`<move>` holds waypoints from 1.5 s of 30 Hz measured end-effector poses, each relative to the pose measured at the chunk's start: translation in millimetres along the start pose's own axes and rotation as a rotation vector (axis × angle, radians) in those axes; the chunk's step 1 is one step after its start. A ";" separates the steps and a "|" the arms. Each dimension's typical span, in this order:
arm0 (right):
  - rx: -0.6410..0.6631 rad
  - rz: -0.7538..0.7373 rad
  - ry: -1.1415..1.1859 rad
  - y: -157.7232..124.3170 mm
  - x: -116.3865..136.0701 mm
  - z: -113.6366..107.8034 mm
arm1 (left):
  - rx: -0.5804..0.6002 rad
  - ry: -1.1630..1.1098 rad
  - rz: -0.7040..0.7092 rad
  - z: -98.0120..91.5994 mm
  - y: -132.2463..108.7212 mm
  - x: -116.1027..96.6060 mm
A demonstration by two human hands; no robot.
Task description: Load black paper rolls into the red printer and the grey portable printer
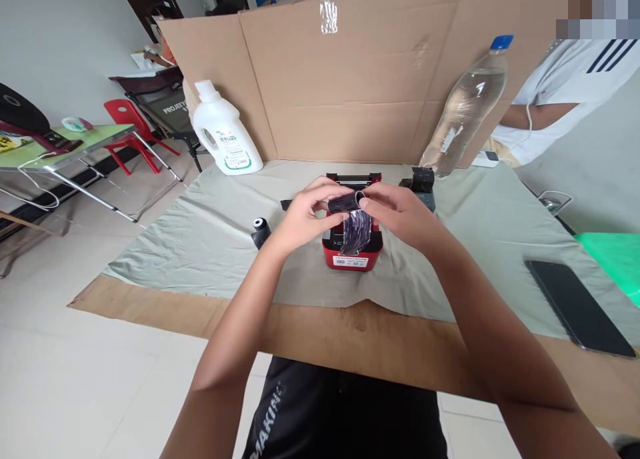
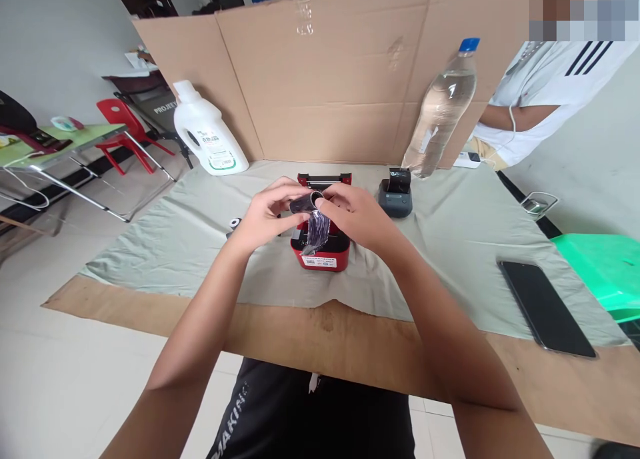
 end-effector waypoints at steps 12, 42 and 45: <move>0.069 0.008 -0.035 2.3 -15.1 30.5 | -0.209 0.066 0.079 25.8 -36.0 36.5; -0.051 -0.030 -0.001 -4.4 -3.9 36.9 | -0.071 1.106 -0.654 -167.7 -98.3 135.6; -0.078 -0.040 0.007 -3.7 -3.6 33.6 | -0.090 1.135 -0.550 -137.7 -78.3 113.6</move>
Point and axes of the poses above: each hand's wrist, its own y-axis towards the middle knuckle, its own z-axis out of the palm, x = y × z, the point moved 6 cm from there along y, towards the middle knuckle
